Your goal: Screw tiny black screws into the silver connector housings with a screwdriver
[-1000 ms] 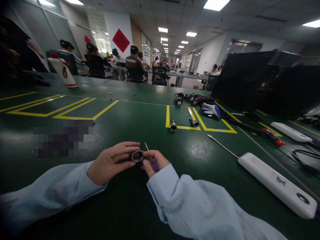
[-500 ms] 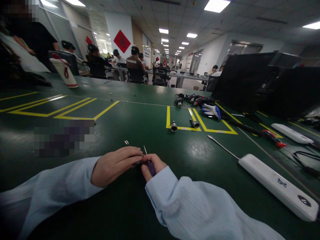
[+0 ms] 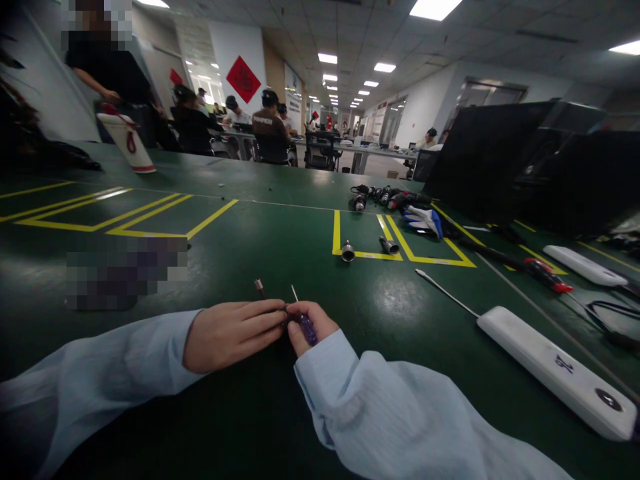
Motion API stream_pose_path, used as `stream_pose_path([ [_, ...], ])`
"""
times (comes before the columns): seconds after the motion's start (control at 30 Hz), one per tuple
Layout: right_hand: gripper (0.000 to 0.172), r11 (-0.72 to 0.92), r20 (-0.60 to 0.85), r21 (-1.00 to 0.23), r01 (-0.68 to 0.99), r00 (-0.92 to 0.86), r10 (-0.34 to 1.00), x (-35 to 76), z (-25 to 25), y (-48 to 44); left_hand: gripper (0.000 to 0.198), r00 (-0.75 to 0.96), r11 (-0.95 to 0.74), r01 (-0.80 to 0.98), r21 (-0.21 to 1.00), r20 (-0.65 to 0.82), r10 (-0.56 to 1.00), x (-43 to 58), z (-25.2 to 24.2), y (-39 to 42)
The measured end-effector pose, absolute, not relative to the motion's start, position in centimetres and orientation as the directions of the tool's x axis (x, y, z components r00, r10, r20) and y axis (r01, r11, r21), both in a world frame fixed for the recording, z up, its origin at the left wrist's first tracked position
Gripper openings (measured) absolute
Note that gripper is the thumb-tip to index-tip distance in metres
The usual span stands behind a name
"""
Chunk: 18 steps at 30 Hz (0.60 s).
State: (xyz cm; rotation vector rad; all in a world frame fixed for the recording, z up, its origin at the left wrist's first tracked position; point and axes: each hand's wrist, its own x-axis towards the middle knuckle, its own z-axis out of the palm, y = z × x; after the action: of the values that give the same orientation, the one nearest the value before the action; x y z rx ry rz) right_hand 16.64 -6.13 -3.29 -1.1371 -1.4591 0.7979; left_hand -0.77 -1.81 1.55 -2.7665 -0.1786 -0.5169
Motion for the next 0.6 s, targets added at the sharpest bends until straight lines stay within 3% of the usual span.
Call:
stream_pose_path([
  [0.1,0.02,0.319,0.333,-0.93,0.184,0.051,0.941,16.6,-3.0,-6.2,0.029,0.881,-0.96,0.241,-0.14,0.446,0.156,-1.1,1.0,-1.2],
  [0.23,0.02,0.293,0.303,-0.95,0.104,0.092,0.949,17.1,-1.6,-6.5,0.026,0.783,-0.93,0.305,0.207,0.501,0.368,-1.4,0.2,-0.1],
  [0.33,0.021,0.253,0.259,-0.957,0.143,0.025,0.966,17.9,-0.4,-6.9,0.027,0.759,-0.904,0.266,0.335,0.505,0.411,-1.6,0.0,0.6],
  [0.47,0.026,0.27,0.283,-0.939,0.213,0.032,0.959,18.2,0.5,-7.6,0.027,0.768,-0.922,0.267,0.282,0.516,0.38,-1.7,0.4,0.6],
  [0.6,0.032,0.306,0.341,-0.923,0.233,0.127,0.931,17.7,0.7,-8.0,0.03,0.896,-0.97,0.242,-0.001,0.383,0.223,-1.7,1.3,-0.2],
])
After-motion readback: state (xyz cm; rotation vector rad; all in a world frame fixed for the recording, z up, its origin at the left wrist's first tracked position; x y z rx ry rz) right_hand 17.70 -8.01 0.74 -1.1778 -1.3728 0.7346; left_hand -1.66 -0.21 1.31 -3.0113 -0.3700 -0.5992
